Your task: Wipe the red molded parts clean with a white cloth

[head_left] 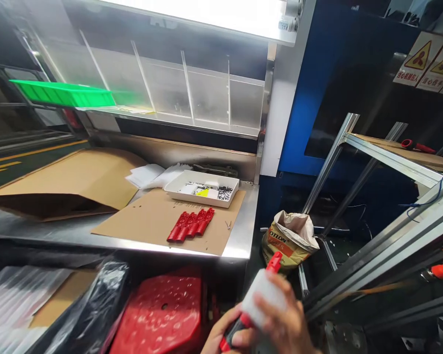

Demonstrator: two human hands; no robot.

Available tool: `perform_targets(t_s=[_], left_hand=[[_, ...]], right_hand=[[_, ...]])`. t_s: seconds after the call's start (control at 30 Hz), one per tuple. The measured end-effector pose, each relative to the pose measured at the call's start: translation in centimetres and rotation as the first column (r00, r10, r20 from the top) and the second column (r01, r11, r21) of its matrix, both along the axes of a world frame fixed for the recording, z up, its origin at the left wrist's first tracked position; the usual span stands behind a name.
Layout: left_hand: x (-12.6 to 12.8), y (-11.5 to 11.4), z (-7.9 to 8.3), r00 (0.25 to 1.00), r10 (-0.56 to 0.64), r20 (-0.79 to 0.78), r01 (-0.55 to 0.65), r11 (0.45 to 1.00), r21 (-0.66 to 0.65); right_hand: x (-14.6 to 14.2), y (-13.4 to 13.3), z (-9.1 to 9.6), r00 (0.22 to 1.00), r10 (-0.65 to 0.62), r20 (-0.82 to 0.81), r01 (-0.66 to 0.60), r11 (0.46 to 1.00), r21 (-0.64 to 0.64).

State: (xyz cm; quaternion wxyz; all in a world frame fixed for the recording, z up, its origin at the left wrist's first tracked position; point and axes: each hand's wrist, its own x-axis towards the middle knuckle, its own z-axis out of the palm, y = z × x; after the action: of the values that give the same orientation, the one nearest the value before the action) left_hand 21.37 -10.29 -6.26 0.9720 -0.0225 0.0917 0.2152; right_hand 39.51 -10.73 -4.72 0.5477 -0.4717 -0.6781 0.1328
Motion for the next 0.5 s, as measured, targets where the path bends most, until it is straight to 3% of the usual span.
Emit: perform_targets(t_s=[0.13, 0.2, 0.27, 0.3, 0.37, 0.43, 0.5], left_hand=[[0.3, -0.6, 1.5, 0.998, 0.03, -0.052, -0.027, 0.998, 0.054], [0.3, -0.9, 2.8, 0.973, 0.132, -0.189, -0.106, 0.984, 0.144], [0.3, -1.1, 4.0, 0.929, 0.2, -0.312, -0.093, 0.941, 0.326], [0.2, -1.2, 4.4, 0.91, 0.222, -0.351, -0.049, 0.897, 0.439], [0.3, -1.2, 5.1, 0.865, 0.306, -0.398, 0.035, 0.754, 0.656], [0.5, -1.4, 5.2, 0.775, 0.464, -0.429, 0.085, 0.596, 0.798], [0.7, -1.6, 4.8, 0.665, 0.592, -0.455, 0.138, 0.501, 0.854]], right_hand=[[0.6, -0.2, 0.8, 0.993, -0.122, -0.004, 0.122, 0.992, -0.032], [0.7, -0.3, 1.3, 0.998, 0.025, 0.062, -0.024, 1.0, -0.018], [0.9, -0.3, 1.9, 0.987, 0.099, 0.13, -0.095, 0.995, -0.034], [1.0, -0.3, 2.2, 0.992, 0.049, 0.12, -0.042, 0.997, -0.06], [1.1, -0.2, 2.6, 0.994, -0.064, 0.084, 0.072, 0.993, -0.089], [1.0, -0.3, 2.7, 0.993, -0.016, 0.116, 0.021, 0.999, -0.042], [0.8, -0.4, 2.4, 0.972, 0.107, 0.208, -0.112, 0.994, 0.012]])
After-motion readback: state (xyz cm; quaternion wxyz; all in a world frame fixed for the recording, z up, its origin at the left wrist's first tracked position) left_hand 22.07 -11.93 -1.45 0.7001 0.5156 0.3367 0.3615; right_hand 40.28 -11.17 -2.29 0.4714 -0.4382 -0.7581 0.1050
